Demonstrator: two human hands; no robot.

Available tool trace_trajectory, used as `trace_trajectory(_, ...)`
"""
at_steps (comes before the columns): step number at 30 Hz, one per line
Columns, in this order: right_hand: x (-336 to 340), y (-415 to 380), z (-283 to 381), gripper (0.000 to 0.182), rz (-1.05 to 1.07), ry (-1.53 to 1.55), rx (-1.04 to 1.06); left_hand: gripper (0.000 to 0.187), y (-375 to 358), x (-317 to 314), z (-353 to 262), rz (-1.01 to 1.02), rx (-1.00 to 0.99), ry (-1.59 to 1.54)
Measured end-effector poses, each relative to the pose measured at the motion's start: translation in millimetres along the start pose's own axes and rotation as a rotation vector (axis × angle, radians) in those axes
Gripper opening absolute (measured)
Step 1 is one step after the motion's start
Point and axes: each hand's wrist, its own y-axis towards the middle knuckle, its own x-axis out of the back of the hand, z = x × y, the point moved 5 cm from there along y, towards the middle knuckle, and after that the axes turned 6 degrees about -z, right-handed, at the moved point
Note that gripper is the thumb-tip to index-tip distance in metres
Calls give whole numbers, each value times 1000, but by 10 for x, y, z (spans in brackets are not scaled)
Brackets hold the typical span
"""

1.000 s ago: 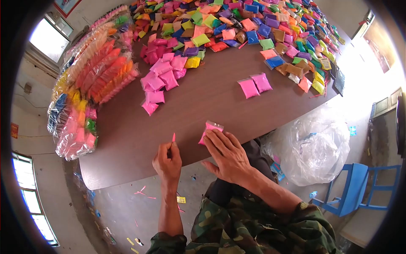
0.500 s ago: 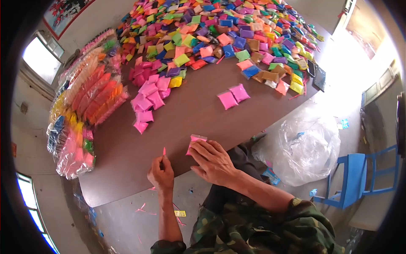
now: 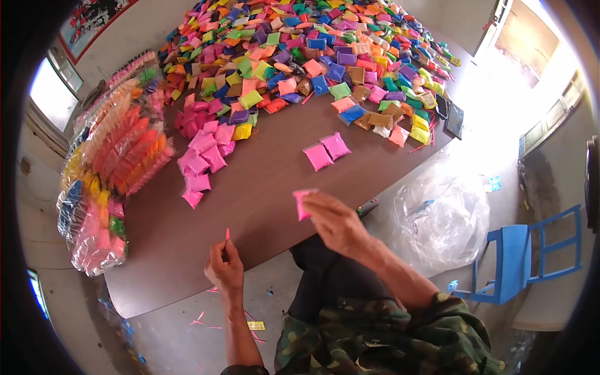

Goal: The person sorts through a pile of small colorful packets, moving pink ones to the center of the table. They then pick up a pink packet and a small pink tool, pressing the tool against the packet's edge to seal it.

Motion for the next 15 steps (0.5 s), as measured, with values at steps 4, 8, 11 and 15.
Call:
trace_trajectory(4,449,300,-502,31,-73,-76,-107,10,16,0,-53,2,15,-20)
trace_trajectory(8,628,595,-904,28,-94,-145,-103,9,25,14,-80,32,26,-1)
trace_trajectory(11,598,659,-1172,27,-58,-215,-55,9,24,19,-96,17,-7,9)
trace_trajectory(15,505,599,-1371,30,38,-260,-68,9,22,9,-107,7,-1,-24)
